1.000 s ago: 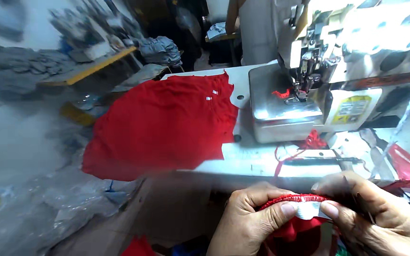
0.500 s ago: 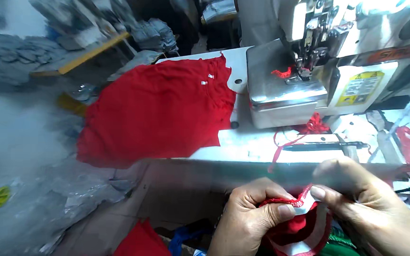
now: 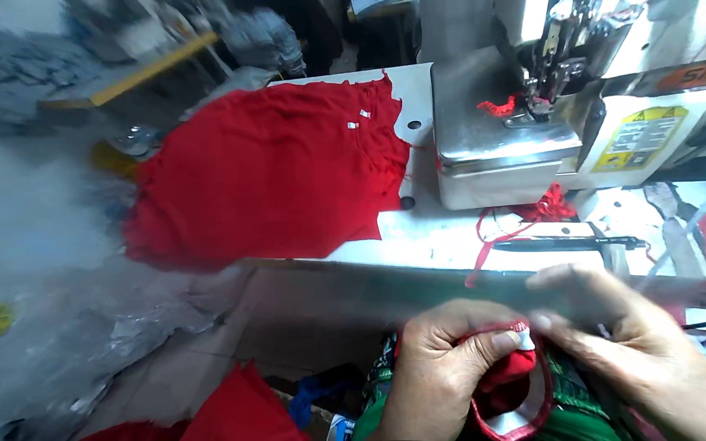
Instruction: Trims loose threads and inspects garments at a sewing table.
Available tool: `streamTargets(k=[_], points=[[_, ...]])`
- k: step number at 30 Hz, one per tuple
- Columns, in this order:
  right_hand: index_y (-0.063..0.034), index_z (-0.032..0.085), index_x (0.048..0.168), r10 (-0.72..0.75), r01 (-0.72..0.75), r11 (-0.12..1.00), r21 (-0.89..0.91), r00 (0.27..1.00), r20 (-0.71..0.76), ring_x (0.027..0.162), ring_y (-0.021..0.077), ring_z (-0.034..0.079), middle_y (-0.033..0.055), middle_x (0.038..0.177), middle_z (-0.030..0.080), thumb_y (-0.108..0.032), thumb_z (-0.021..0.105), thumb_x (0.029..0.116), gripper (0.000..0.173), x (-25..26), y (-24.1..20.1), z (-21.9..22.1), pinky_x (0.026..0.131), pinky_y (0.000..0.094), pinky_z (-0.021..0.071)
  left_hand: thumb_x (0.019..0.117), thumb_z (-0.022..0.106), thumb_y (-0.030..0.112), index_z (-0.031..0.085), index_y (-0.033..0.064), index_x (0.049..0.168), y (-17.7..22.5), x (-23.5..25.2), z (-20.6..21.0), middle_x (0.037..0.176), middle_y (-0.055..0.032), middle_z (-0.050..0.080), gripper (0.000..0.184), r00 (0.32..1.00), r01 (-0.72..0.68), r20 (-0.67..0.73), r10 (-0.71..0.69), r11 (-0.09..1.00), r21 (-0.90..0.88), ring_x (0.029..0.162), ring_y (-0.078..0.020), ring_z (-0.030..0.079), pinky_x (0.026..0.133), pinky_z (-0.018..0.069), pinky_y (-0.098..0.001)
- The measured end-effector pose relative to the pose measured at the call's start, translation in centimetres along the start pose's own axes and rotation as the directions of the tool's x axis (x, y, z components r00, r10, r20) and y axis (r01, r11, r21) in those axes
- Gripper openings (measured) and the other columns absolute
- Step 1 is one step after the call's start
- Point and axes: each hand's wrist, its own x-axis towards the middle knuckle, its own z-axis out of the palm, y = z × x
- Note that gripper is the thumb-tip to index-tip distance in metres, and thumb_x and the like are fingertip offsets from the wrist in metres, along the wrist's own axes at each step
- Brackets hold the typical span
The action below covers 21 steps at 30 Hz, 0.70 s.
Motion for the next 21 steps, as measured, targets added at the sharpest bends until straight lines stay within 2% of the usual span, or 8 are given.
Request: streamTargets(k=[1,3,6,8,10,13,16,21], points=[[-0.0143,0.067,0.113,-0.019,0.019,0.999,-0.038,1.000,-0.008,0.074,-0.0051,0.058,-0.0093,0.095,0.065,-0.027,0.070,0.0926,0.024,0.0,0.0,-0.6,0.065,0.0139,0.0505,0.0895,0.069,-0.002,0.078,0.0010,0.092,-0.1,0.0,-0.2,0.093,-0.0014,0.077,0.011,1.000,-0.003,-0.007,0.004,1.000,0.020,0.088,-0.0021,0.071,0.082,0.0588,-0.0193],[-0.0081,0.065,0.123,-0.035,0.039,0.998,-0.052,0.997,0.068,0.079,-0.0061,0.058,-0.0072,0.098,0.065,-0.032,0.060,0.0996,0.034,-0.5,-1.1,-1.7,0.068,0.0141,0.0508,0.0921,0.068,0.002,0.078,0.0005,0.096,-0.6,-0.1,-0.7,0.096,-0.0018,0.076,0.010,0.998,-0.052,0.026,0.051,0.997,0.059,0.091,-0.0023,0.070,0.084,0.0581,-0.0194],[0.0024,0.063,0.129,-0.084,0.092,0.995,-0.024,0.970,0.227,0.082,-0.0016,0.057,0.0035,0.101,0.066,-0.026,0.043,0.1065,0.041,-1.5,-2.4,-2.2,0.072,0.0181,0.0492,0.0902,0.069,-0.001,0.078,-0.0006,0.095,0.3,-0.2,-0.5,0.096,-0.0006,0.076,0.011,0.999,-0.037,0.012,0.035,0.992,0.120,0.092,-0.0005,0.070,0.085,0.0577,-0.0180],[0.0065,0.063,0.126,-0.109,0.110,0.994,0.007,0.965,0.237,0.083,0.0017,0.059,0.0117,0.103,0.067,-0.016,0.045,0.1063,0.035,-2.0,-2.5,-2.0,0.073,0.0178,0.0494,0.0895,0.069,-0.002,0.078,-0.0010,0.095,0.8,-0.4,-0.3,0.096,-0.0003,0.077,0.011,1.000,-0.024,0.009,0.023,0.988,0.154,0.093,-0.0001,0.070,0.087,0.0573,-0.0174],[0.0079,0.063,0.122,-0.109,0.119,0.993,-0.026,0.964,0.241,0.083,0.0049,0.061,0.0161,0.102,0.067,-0.014,0.050,0.1071,0.030,-2.2,-2.8,-1.8,0.074,0.0181,0.0509,0.0907,0.069,-0.001,0.077,-0.0013,0.095,0.7,-0.4,-0.5,0.097,-0.0011,0.076,0.010,0.998,-0.058,0.030,0.054,0.986,0.159,0.094,-0.0004,0.070,0.087,0.0573,-0.0178],[0.0066,0.061,0.113,-0.082,0.117,0.986,-0.120,0.961,0.264,0.086,0.0039,0.061,0.0134,0.099,0.066,-0.019,0.051,0.1078,0.028,-2.1,-3.8,-1.7,0.078,0.0179,0.0498,0.0922,0.068,0.001,0.076,-0.0017,0.095,0.6,-0.4,-0.9,0.098,-0.0018,0.075,0.009,0.994,-0.108,0.051,0.101,0.981,0.161,0.095,-0.0009,0.069,0.087,0.0570,-0.0181],[0.0060,0.061,0.108,-0.080,0.116,0.984,-0.132,0.966,0.246,0.078,0.0047,0.063,0.0124,0.093,0.067,-0.017,0.053,0.1069,0.025,-2.0,-3.9,-1.5,0.072,0.0193,0.0533,0.0914,0.069,0.001,0.076,-0.0016,0.094,1.1,-0.4,-0.7,0.098,-0.0012,0.075,0.008,0.990,-0.139,0.039,0.133,0.967,0.214,0.096,-0.0002,0.068,0.088,0.0564,-0.0172],[0.0068,0.063,0.108,-0.082,0.106,0.990,-0.092,0.968,0.236,0.075,0.0045,0.064,0.0121,0.089,0.068,-0.014,0.055,0.1054,0.022,-2.0,-4.5,-1.4,0.069,0.0191,0.0537,0.0914,0.070,0.002,0.077,-0.0016,0.094,1.4,-0.4,-0.6,0.097,-0.0015,0.076,0.008,0.986,-0.166,0.043,0.160,0.956,0.241,0.095,0.0000,0.069,0.087,0.0566,-0.0167]])
